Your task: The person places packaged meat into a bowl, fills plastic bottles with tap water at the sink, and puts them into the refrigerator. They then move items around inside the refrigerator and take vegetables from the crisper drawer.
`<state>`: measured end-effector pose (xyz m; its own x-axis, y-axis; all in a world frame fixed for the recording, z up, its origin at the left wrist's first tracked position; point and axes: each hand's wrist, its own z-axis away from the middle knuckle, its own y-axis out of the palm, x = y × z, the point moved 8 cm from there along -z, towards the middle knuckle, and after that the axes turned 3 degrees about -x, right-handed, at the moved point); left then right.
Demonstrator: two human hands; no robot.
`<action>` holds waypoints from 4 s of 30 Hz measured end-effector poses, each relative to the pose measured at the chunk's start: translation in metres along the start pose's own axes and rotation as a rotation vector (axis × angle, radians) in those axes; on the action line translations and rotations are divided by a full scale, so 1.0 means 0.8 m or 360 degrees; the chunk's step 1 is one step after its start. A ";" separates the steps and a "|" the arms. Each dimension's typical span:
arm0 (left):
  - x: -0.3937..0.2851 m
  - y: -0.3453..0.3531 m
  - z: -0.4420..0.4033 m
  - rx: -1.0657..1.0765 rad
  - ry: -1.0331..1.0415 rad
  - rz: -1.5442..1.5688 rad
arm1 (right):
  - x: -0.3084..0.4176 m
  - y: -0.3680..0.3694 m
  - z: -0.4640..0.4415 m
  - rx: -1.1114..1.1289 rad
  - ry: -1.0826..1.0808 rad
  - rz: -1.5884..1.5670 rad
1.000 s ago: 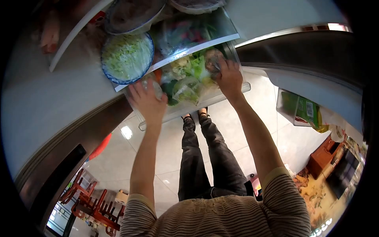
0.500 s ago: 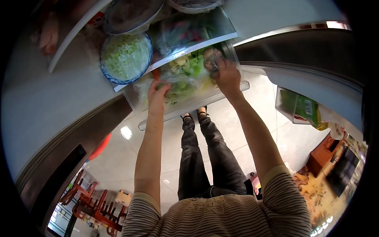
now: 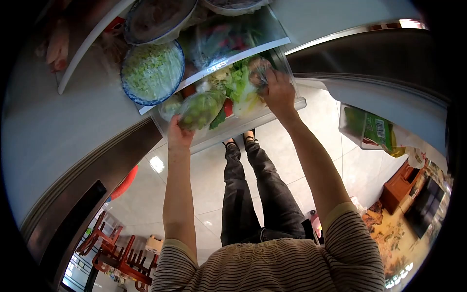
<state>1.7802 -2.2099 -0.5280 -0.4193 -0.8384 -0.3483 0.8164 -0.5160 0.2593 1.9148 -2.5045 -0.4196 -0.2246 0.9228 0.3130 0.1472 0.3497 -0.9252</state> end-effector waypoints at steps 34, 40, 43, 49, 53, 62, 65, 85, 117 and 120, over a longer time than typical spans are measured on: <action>-0.066 0.113 0.115 -0.0512 0.1796 -0.3110 | -0.033 -0.030 0.001 -0.0338 0.0275 -0.0880; -0.113 0.069 0.105 -0.0822 0.1738 -0.2295 | -0.008 -0.048 -0.013 -0.0418 0.0093 -0.0662; -0.126 0.048 0.108 -0.0800 0.1817 -0.1581 | 0.035 -0.054 -0.009 -0.0389 -0.0289 -0.0376; -0.107 0.035 0.111 -0.0796 0.1677 -0.1093 | 0.150 0.090 0.034 0.0999 -0.0054 -0.0625; -0.094 0.012 0.119 -0.0746 0.1461 -0.0513 | 0.146 0.187 0.044 0.1222 0.0423 -0.0439; -0.088 0.004 0.121 -0.0677 0.1328 -0.0273 | 0.131 0.235 0.065 0.1373 0.0881 -0.0638; -0.087 0.000 0.110 -0.0560 0.1343 -0.0299 | 0.133 0.228 0.066 0.1332 0.0937 -0.0779; -0.027 0.110 0.084 0.0206 0.1442 -0.1843 | 0.032 0.026 0.041 0.0676 0.1903 -0.3175; 0.019 0.011 0.193 0.0341 -0.0032 0.0595 | 0.111 0.125 0.060 0.1156 0.1228 -0.2008; 0.022 -0.019 0.212 0.0342 0.0040 0.0646 | 0.185 0.147 0.043 0.0787 0.0170 -0.1531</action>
<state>1.6929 -2.2469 -0.3851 -0.0705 -0.9771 -0.2007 0.8106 -0.1734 0.5593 1.8657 -2.3323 -0.4895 0.0502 0.3145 0.9479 -0.4550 0.8521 -0.2586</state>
